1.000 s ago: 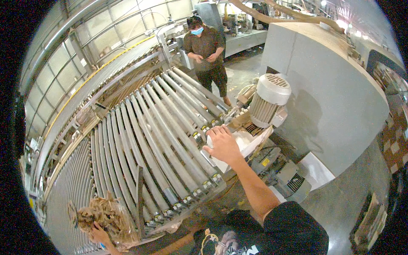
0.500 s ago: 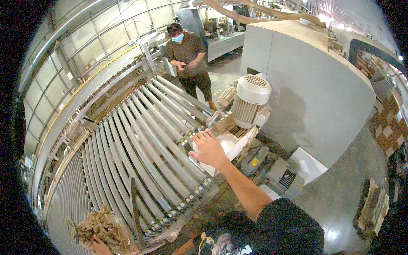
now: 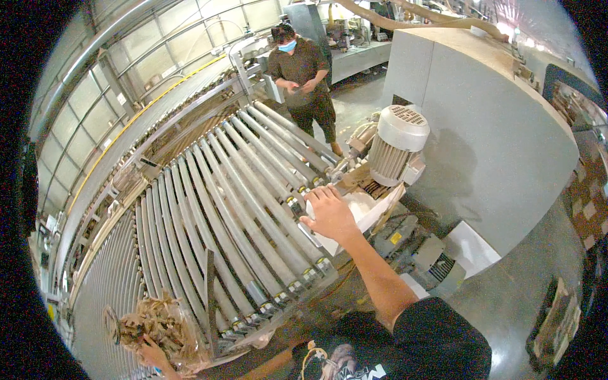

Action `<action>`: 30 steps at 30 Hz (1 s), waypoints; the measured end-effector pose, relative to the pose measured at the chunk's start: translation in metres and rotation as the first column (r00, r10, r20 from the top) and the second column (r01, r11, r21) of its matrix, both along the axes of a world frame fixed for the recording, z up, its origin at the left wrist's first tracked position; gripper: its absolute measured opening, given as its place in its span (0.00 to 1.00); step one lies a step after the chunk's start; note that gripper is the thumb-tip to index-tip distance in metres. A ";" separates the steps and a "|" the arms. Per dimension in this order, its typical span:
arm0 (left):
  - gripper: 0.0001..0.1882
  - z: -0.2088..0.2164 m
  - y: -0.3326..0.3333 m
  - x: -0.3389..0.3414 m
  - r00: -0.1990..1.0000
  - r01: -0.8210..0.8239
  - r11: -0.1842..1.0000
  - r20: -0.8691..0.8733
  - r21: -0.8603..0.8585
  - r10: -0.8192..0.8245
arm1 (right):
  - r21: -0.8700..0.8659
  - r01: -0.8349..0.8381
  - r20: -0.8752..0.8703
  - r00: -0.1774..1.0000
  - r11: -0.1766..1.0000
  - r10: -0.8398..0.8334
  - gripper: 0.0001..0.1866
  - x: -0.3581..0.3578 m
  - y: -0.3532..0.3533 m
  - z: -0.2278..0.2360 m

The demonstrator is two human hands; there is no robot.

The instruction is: The recorder is seen operating a large industrial wood processing machine, specifically a roller conveyor and edge bander, by adjusting controls and clearing small debris.

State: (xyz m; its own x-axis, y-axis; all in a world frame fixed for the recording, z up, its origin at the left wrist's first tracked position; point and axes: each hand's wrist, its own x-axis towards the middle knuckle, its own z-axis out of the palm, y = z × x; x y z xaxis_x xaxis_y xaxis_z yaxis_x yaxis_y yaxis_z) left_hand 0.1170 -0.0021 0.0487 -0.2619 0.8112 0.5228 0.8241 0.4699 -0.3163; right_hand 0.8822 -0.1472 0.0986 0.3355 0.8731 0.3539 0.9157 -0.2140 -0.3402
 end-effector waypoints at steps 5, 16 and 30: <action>0.35 -0.014 0.004 -0.027 0.965 0.162 0.980 0.187 0.119 -0.182 | 0.017 0.001 0.007 1.000 1.000 -0.001 0.30 -0.005 0.002 0.002; 0.31 -0.021 0.006 -0.028 0.943 0.148 0.983 0.285 0.111 -0.174 | 0.043 -0.021 0.030 0.999 0.999 0.019 0.29 0.000 0.003 -0.006; 0.30 -0.017 -0.002 -0.023 0.911 0.240 0.940 0.279 0.243 -0.305 | 0.071 -0.028 0.014 1.000 0.997 0.027 0.28 0.000 0.006 -0.006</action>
